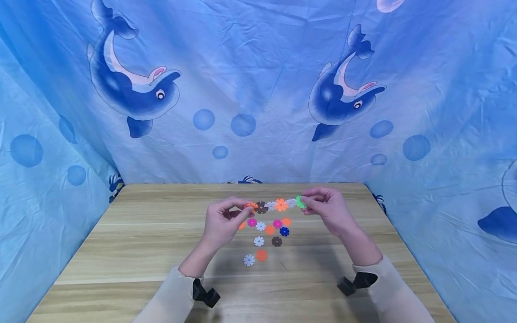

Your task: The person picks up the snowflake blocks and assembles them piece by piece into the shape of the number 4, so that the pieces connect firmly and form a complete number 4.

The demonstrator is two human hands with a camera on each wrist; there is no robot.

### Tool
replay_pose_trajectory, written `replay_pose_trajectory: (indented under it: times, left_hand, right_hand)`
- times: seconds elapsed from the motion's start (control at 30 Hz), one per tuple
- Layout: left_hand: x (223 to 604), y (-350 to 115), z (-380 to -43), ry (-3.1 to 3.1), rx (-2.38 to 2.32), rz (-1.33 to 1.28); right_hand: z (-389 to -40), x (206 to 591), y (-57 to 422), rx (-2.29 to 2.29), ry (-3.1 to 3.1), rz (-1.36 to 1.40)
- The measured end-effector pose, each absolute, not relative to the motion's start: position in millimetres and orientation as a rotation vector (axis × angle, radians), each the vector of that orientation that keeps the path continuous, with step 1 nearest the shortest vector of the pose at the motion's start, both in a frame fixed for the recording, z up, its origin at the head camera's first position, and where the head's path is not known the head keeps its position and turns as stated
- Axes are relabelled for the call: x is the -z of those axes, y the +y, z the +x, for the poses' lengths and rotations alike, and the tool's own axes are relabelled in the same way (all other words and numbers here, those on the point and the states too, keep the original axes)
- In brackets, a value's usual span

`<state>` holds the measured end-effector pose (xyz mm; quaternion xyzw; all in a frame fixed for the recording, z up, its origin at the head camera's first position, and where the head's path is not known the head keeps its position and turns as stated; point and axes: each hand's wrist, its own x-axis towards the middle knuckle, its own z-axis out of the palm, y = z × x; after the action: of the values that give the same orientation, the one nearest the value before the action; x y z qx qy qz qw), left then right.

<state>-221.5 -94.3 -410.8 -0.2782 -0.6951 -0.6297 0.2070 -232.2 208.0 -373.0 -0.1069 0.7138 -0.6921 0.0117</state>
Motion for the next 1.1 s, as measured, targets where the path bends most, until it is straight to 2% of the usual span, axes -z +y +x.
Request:
replay_pose_trajectory:
  times: [1.1]
  left_hand:
    - [411.3,-93.1,-224.7,-1.942,1.774,-0.743]
  right_hand:
    - [-231.3,375.6,202.4,2.16,2.246,-0.269]
